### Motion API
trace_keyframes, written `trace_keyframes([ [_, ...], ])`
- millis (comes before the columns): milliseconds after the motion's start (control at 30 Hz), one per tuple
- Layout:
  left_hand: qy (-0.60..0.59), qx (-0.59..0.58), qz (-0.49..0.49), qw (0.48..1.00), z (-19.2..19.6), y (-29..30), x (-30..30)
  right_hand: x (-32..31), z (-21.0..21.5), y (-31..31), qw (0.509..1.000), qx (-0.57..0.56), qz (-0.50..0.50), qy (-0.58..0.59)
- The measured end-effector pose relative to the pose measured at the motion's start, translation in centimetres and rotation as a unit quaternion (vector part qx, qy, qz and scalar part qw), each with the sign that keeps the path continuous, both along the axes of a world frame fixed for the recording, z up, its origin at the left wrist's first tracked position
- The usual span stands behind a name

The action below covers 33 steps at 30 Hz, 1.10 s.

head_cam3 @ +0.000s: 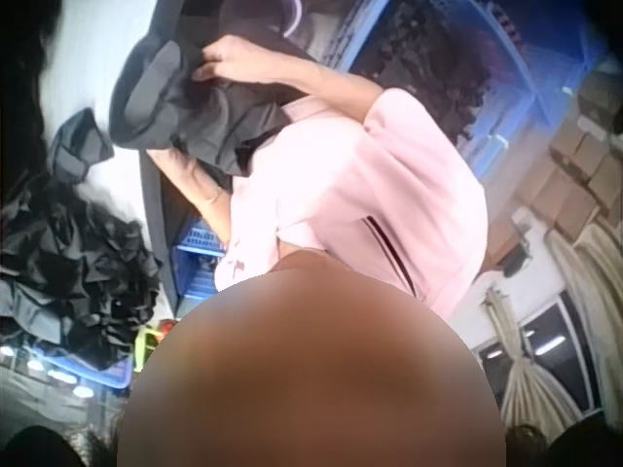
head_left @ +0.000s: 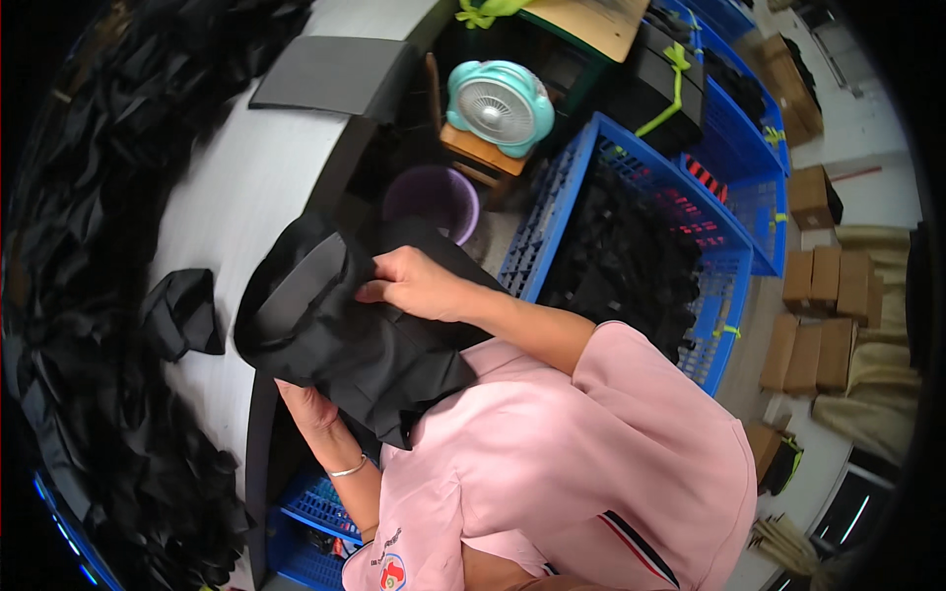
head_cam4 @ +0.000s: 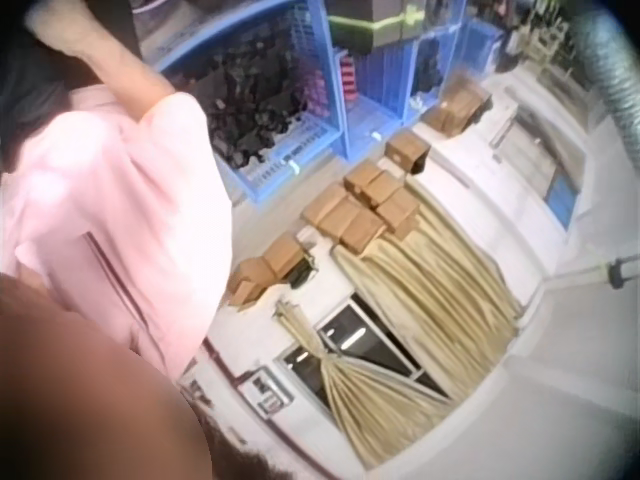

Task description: The person is sorting and folding black fabric pieces at a workstation.

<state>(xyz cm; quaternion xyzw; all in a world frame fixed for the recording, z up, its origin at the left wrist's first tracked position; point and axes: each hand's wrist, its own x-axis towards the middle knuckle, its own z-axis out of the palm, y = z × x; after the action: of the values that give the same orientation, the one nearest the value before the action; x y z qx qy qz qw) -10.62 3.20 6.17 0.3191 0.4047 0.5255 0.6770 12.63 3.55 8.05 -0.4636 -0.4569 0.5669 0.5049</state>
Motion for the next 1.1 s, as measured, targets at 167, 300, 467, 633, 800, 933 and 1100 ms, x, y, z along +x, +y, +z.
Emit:
trace_keyframes([
  [167, -0.05, -0.097, -0.032, 0.993, -1.2, 0.1, 0.7, 1.7, 3.2, -3.4, 0.994, 0.07, 0.03, -0.082],
  [300, 0.072, -0.082, -0.009, 0.994, 0.5, -0.9, 5.9, 4.5, 1.3, -4.1, 0.98, 0.02, -0.11, -0.164],
  [467, 0.165, -0.05, -0.234, 0.957, 2.1, -4.8, 10.2, 9.5, -2.9, -7.2, 0.949, -0.026, -0.223, -0.219],
  [633, 0.051, -0.144, -0.376, 0.914, 0.7, -5.8, 12.6, 13.5, -6.5, -12.7, 0.953, -0.131, -0.268, -0.052],
  [800, 0.0, -0.198, -0.498, 0.844, 1.8, -6.3, 13.2, 22.8, -10.7, -18.9, 0.867, -0.126, -0.481, -0.008],
  [933, 0.054, -0.157, -0.416, 0.894, 0.3, -5.6, 11.5, 32.0, -6.5, -25.7, 0.779, -0.14, -0.57, -0.222],
  [1100, 0.101, -0.135, -0.359, 0.918, 0.1, -4.3, 9.9, 49.7, -8.0, -39.0, 0.665, -0.256, -0.513, -0.479],
])
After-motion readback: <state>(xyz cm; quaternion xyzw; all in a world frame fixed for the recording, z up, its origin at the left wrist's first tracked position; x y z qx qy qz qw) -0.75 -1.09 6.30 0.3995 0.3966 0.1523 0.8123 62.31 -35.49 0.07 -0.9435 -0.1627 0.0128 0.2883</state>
